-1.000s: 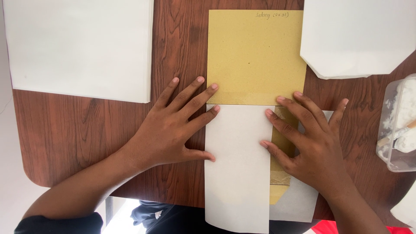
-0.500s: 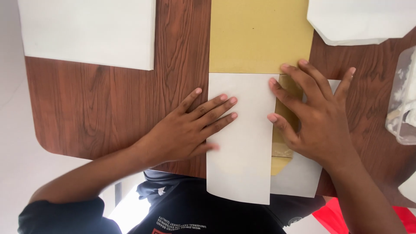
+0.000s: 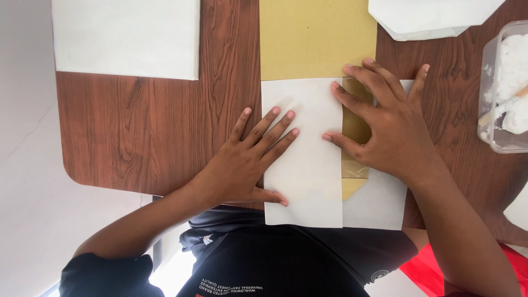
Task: Manually assembling paper bags by aligning paper sheets on a template, folding the edges, and applying glue with a brush.
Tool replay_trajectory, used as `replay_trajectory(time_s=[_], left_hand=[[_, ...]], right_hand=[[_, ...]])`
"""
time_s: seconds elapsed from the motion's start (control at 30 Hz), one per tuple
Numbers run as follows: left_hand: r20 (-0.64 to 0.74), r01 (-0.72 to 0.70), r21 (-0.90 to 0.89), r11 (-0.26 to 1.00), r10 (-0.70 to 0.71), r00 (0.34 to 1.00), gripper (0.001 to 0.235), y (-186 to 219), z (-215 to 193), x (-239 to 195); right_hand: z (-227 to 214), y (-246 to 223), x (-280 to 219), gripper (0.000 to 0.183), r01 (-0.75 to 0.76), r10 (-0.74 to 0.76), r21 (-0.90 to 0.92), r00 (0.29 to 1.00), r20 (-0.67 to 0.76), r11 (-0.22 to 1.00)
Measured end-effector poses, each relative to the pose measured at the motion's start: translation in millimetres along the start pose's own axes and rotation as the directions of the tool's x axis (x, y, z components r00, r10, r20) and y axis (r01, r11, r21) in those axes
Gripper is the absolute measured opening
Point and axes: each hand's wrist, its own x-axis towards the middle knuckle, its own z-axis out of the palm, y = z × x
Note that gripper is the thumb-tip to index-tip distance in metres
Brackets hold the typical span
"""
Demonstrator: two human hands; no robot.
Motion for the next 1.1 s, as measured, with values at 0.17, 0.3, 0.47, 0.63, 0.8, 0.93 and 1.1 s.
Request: replay_trajectory(time_s=[0.17, 0.3, 0.47, 0.63, 0.8, 0.93, 1.1], left_hand=[[-0.024, -0.009, -0.013, 1.0, 0.009, 1.0, 0.123, 0.0, -1.0, -0.6], [-0.041, -0.011, -0.001, 1.0, 0.011, 0.999, 0.128, 0.0, -2.2, 0.7], [-0.053, 0.001, 0.001, 1.0, -0.001, 0.999, 0.126, 0.4, -1.4, 0.2], [-0.11, -0.014, -0.059, 0.998, 0.007, 0.994, 0.12, -1.7, -1.8, 0.5], [-0.142, -0.045, -0.124, 0.991, 0.027, 0.989, 0.111, -3.5, -0.5, -0.4], [-0.138, -0.061, -0.115, 0.991, 0.044, 0.989, 0.105, -5.0, -0.8, -0.1], [-0.147, -0.02, -0.134, 0.991, 0.0, 0.989, 0.092, -8.0, 5.1, -0.5]], right_hand=[[3.3, -3.6, 2.7, 0.04, -0.062, 0.062, 0.02, 0.998, -0.009, 0.998], [8.9, -3.6, 5.1, 0.034, -0.07, 0.066, -0.045, 0.995, -0.081, 0.997], [10.9, -3.1, 5.1, 0.042, -0.026, 0.016, -0.116, 0.996, -0.085, 0.993], [12.2, -2.6, 4.7, 0.03, 0.025, -0.042, -0.162, 0.994, -0.103, 0.987], [12.3, -2.8, 4.9, 0.029, 0.015, -0.029, -0.135, 0.995, -0.098, 0.991], [12.7, -1.2, 4.7, 0.028, 0.028, -0.038, -0.106, 0.994, -0.099, 0.994], [11.4, -2.6, 5.2, 0.032, 0.021, -0.029, -0.095, 0.996, -0.089, 0.995]])
